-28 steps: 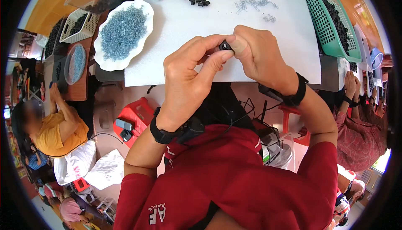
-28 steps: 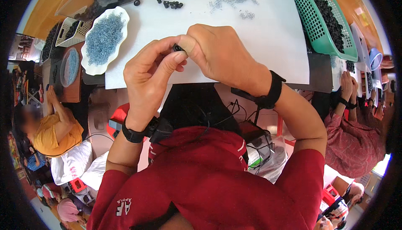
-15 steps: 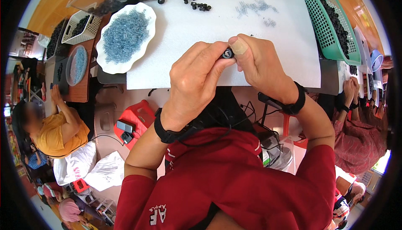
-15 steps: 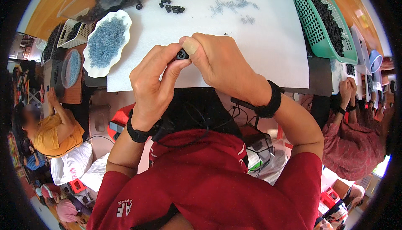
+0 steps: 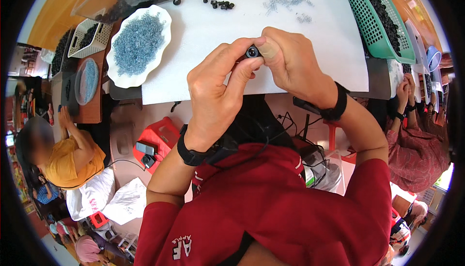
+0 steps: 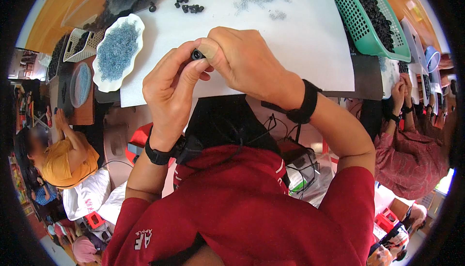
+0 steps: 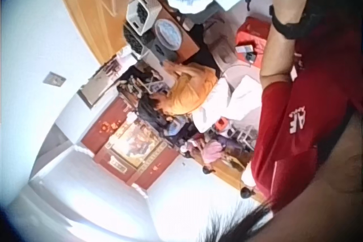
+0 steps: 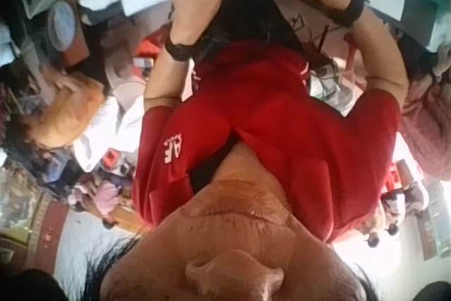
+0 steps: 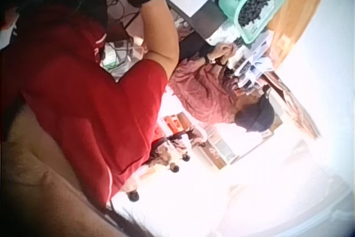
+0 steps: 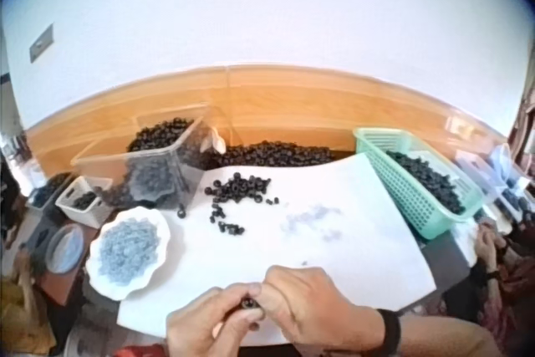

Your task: Assembling small black plastic components at a workshop table.

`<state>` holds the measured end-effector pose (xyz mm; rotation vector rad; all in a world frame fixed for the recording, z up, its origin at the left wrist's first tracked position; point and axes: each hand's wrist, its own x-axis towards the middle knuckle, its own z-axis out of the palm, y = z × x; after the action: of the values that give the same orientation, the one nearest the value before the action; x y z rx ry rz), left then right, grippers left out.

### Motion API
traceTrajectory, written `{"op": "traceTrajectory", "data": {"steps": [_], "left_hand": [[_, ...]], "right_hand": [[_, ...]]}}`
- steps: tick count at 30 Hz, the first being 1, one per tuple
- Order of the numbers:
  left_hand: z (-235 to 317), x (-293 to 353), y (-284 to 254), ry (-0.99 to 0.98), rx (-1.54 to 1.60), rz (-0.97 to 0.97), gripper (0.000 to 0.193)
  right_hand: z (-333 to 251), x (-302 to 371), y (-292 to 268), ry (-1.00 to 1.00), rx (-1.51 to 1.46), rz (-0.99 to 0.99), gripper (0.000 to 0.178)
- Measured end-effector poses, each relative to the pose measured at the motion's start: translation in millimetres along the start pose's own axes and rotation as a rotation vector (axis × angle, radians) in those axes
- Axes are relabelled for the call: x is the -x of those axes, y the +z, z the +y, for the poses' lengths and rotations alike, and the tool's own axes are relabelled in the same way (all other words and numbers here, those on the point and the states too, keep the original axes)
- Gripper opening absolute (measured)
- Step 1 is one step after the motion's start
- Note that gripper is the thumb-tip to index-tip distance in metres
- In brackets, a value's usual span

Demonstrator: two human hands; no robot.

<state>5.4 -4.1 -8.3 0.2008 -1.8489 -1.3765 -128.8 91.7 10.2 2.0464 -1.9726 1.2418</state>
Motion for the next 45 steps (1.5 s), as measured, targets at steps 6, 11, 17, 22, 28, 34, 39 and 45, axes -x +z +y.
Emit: {"op": "traceTrajectory", "data": {"steps": [6,11,17,22,28,34,39,45], "left_hand": [[-4.0,-2.8,-8.9,0.086,-0.185,-0.008,0.027],[-2.1,-0.6,-13.0,0.118,-0.244,-0.034,0.029],[-1.8,0.8,-14.9,0.029,-0.139,-0.002,0.030],[-3.1,0.0,-15.9,0.090,-0.113,-0.020,0.031],[-2.7,-0.8,-17.7,0.161,-0.190,0.003,0.032],[-6.0,2.5,-16.7,0.171,-0.260,-0.091,0.031],[-4.3,1.8,-15.5,0.180,-0.240,-0.100,0.022],[-7.3,4.5,-19.1,0.011,-0.170,-0.027,0.027]], "right_hand": [[-7.6,2.4,1.5,0.540,-0.587,-0.003,0.050],[-11.8,5.8,2.5,0.651,-0.683,0.044,0.058],[-10.0,13.0,1.9,0.670,-0.703,-0.058,0.054],[-15.0,15.1,11.3,0.720,-1.039,-0.013,0.046],[-17.4,21.5,15.3,0.722,-1.058,0.054,0.045],[-19.1,17.4,14.5,0.568,-0.648,0.028,0.044],[-18.7,15.5,20.0,0.522,-0.595,0.086,0.042],[-20.6,12.1,18.9,0.529,-0.564,0.065,0.041]]}}
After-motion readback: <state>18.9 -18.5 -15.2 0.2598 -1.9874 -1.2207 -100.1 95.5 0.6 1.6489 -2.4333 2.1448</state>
